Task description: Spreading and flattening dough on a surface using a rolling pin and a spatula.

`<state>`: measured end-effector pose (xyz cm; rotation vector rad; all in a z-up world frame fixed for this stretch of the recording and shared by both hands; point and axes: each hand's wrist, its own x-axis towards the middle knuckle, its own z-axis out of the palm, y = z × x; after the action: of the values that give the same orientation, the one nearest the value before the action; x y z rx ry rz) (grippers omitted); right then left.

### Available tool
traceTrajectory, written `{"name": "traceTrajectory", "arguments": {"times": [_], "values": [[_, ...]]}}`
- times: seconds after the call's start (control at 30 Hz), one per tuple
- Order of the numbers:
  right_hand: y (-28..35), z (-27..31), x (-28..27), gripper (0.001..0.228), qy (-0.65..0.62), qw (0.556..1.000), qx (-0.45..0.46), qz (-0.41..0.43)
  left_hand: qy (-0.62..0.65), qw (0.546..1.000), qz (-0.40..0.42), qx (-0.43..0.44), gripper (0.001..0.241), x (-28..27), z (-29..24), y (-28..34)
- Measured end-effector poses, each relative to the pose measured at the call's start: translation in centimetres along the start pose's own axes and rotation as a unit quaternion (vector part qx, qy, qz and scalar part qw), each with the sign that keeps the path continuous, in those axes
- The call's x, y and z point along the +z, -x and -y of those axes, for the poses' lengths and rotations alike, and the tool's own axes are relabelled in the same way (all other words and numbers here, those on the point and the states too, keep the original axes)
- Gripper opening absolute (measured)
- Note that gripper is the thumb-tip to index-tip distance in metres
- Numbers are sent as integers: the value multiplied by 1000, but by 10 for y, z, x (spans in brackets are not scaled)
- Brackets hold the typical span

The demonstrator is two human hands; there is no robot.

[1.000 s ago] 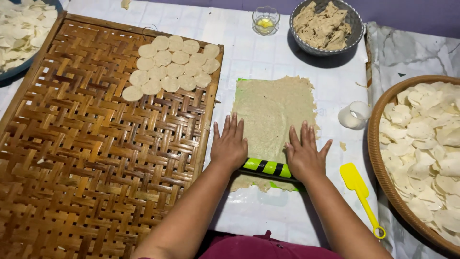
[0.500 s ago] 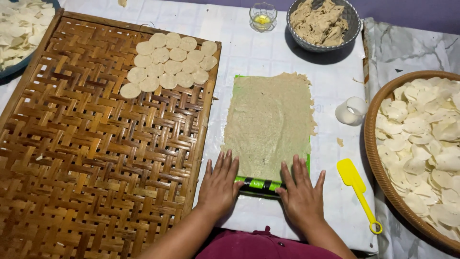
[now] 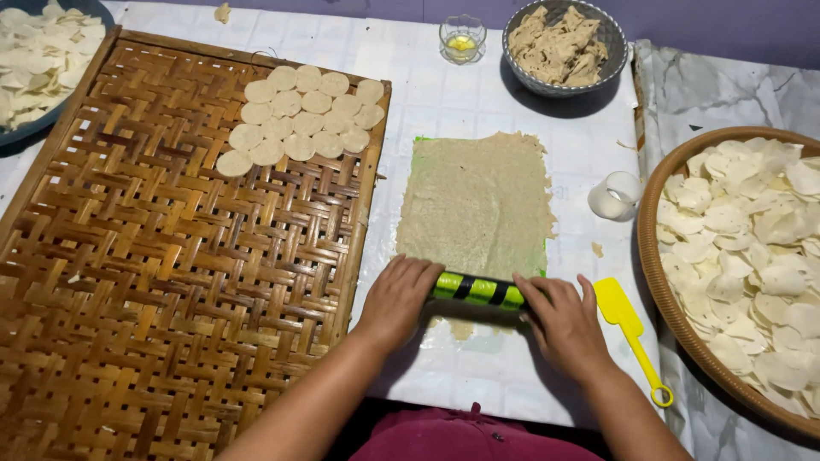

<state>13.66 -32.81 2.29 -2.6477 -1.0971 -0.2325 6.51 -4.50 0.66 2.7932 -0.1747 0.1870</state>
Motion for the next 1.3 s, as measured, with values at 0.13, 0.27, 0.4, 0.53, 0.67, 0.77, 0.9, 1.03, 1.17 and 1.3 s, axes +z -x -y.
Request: {"name": "traceTrajectory", "arguments": {"times": [0.13, 0.27, 0.4, 0.53, 0.67, 0.77, 0.9, 1.03, 1.17, 1.3], "values": [[-15, -12, 22, 65, 2, 1000, 25, -8, 0, 999, -40, 26, 50, 9, 9, -28], [11, -2, 28, 66, -4, 998, 58, 2, 45, 998, -46, 14, 51, 13, -2, -14], [50, 0, 9, 58, -28, 984, 173, -35, 64, 995, -74, 0, 51, 8, -12, 6], [87, -50, 19, 57, 140, 935, 320, -60, 41, 999, -24, -14, 61, 17, -9, -5], [102, -87, 49, 58, 163, 902, 381, 122, 43, 998, -38, -5, 63, 22, -11, -15], [78, -79, 33, 37, 137, 913, 365, 122, 56, 998, -6, -32, 58, 25, -10, -17], [3, -61, -14, 28, 27, 930, 351, 104, 66, 997, -28, -21, 52, 30, -7, -17], [-85, -74, -14, 9, 26, 960, 278, 32, 85, 996, -29, -25, 50, 27, -8, -19], [-166, -106, 9, 10, 15, 972, 233, 38, 92, 995, -16, -27, 51, 22, -7, -22], [-225, -121, 23, 13, 42, 973, 202, 107, 118, 993, -3, -18, 50, 16, -8, -21]]}}
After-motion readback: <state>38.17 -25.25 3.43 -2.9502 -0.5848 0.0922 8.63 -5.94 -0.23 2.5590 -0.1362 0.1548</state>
